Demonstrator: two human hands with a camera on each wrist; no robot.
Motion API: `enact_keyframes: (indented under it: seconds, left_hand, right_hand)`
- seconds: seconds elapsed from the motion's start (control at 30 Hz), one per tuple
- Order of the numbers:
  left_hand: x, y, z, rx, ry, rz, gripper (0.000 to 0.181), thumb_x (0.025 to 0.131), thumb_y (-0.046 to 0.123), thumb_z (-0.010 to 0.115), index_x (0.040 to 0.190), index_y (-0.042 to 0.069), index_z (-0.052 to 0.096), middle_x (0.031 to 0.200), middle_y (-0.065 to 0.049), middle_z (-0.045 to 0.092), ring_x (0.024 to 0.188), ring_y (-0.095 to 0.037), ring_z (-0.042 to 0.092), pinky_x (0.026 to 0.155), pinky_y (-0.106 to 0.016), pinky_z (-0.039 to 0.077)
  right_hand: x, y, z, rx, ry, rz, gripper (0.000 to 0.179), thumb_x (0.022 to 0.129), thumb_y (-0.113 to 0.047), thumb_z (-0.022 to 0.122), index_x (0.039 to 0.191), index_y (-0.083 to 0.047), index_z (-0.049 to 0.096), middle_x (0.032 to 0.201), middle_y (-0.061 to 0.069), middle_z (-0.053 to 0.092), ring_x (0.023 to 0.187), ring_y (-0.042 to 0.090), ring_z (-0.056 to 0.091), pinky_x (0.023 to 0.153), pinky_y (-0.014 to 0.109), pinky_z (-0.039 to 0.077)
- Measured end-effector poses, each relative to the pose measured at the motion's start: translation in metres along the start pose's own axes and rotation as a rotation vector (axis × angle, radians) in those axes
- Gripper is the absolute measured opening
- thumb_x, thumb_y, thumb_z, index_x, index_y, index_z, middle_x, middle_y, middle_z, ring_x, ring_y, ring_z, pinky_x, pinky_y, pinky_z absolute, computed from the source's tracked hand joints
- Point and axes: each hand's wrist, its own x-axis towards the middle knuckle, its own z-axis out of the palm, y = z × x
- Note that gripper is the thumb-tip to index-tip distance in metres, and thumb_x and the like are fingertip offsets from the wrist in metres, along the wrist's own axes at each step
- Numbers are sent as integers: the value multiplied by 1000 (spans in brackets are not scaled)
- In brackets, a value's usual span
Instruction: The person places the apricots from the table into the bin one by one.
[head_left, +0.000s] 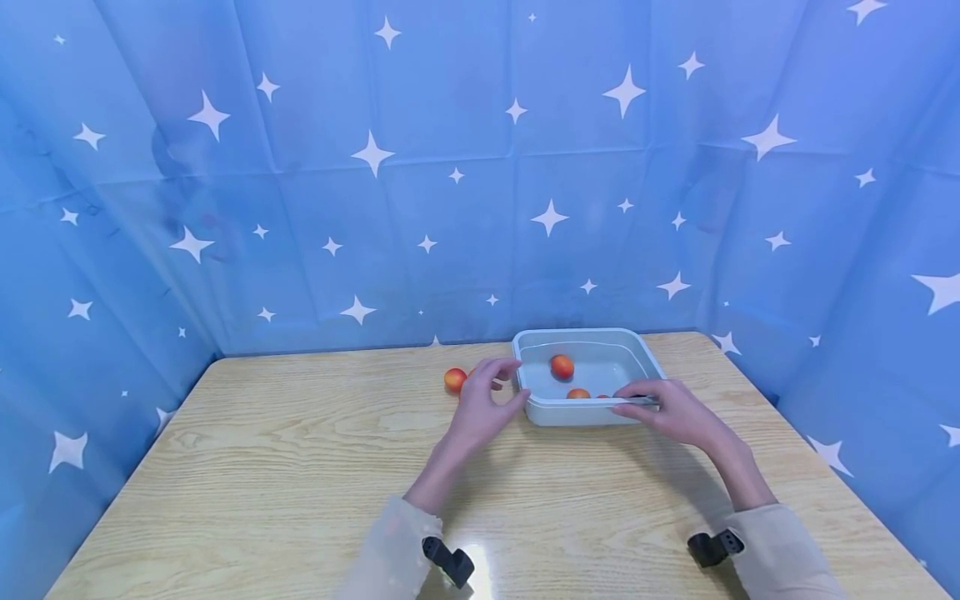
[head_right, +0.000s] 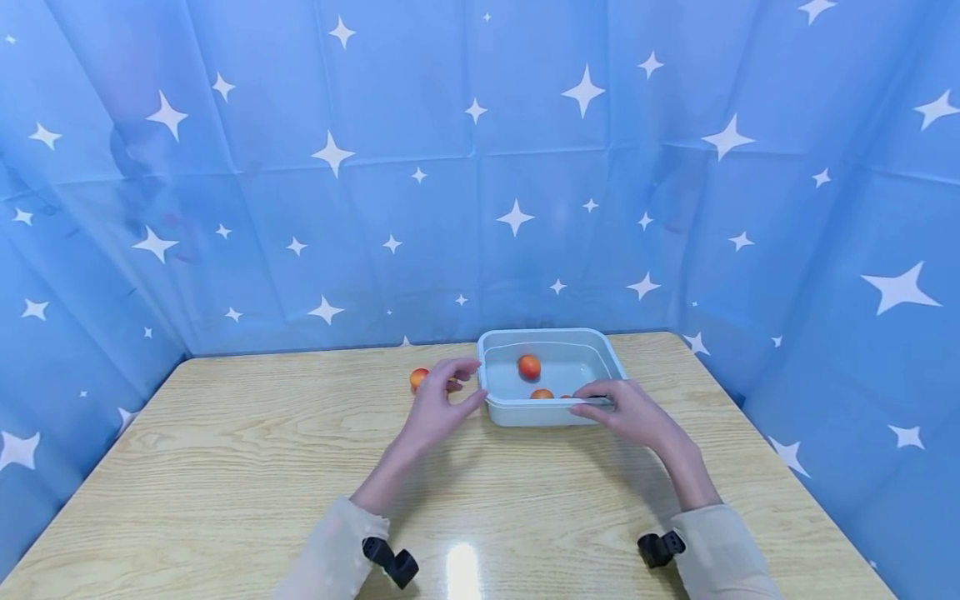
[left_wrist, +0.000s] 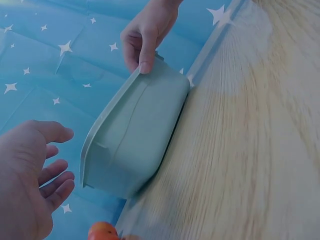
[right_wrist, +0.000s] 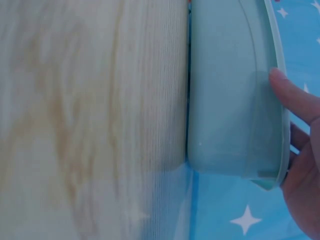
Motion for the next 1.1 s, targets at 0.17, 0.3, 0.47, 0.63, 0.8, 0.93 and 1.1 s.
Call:
enact_keyframes:
  seconds: [0.17,0.3,0.47,0.63,0.8,0.93,1.1]
  left_hand:
    - [-3,-6,-8,22,-18,-16,43,87,6,76,128,-1,63,125,-16,62,111,-34,57,95,-54,51]
    - [-6,-11,-15,53,-26,-23,42,87,8,76,127,0,64,124,-15,61,109,-30,59,95,-52,51]
    - [-9,-17,-26,94,-30,-31,42,88,9,76,127,0,64,126,-14,60,113,-37,59,101,-49,49]
    - [-13,-22,-34,158,-37,-69,44,87,12,77,129,3,64,130,-12,59,120,-32,55,103,-47,48]
    - [-15,-29,-39,192,-50,-86,45,86,12,77,128,1,65,127,-13,60,120,-33,53,101,-48,49]
    - [-16,-33,-43,198,-68,-106,44,86,11,77,128,2,65,124,-14,60,117,-34,53,99,-47,50]
    - [-18,-36,-46,209,-80,-95,44,86,10,77,128,2,65,125,-14,61,117,-34,53,97,-47,52]
  right_hand:
    - [0,0,0,-4,-4,3,15,92,-23,75,104,-14,79,100,-4,74,87,11,64,76,32,55]
    - [0,1,0,-8,-3,-1,15,93,-23,75,104,-14,78,99,-5,74,86,10,64,75,32,55]
    - [0,2,1,-9,-3,3,14,93,-24,75,103,-15,79,98,-6,74,85,8,63,75,30,54]
    - [0,0,-1,-4,-8,4,15,93,-23,75,104,-14,79,99,-4,74,87,10,63,75,31,54]
    - [0,-2,-1,5,-9,7,15,93,-23,75,104,-14,79,99,-4,74,87,10,63,75,31,54]
    - [0,-2,-1,5,-11,6,15,93,-23,75,104,-14,78,99,-5,74,86,10,64,75,31,55]
    - [0,-2,-1,6,-12,11,15,93,-23,74,104,-14,78,100,-4,74,87,12,64,76,32,55]
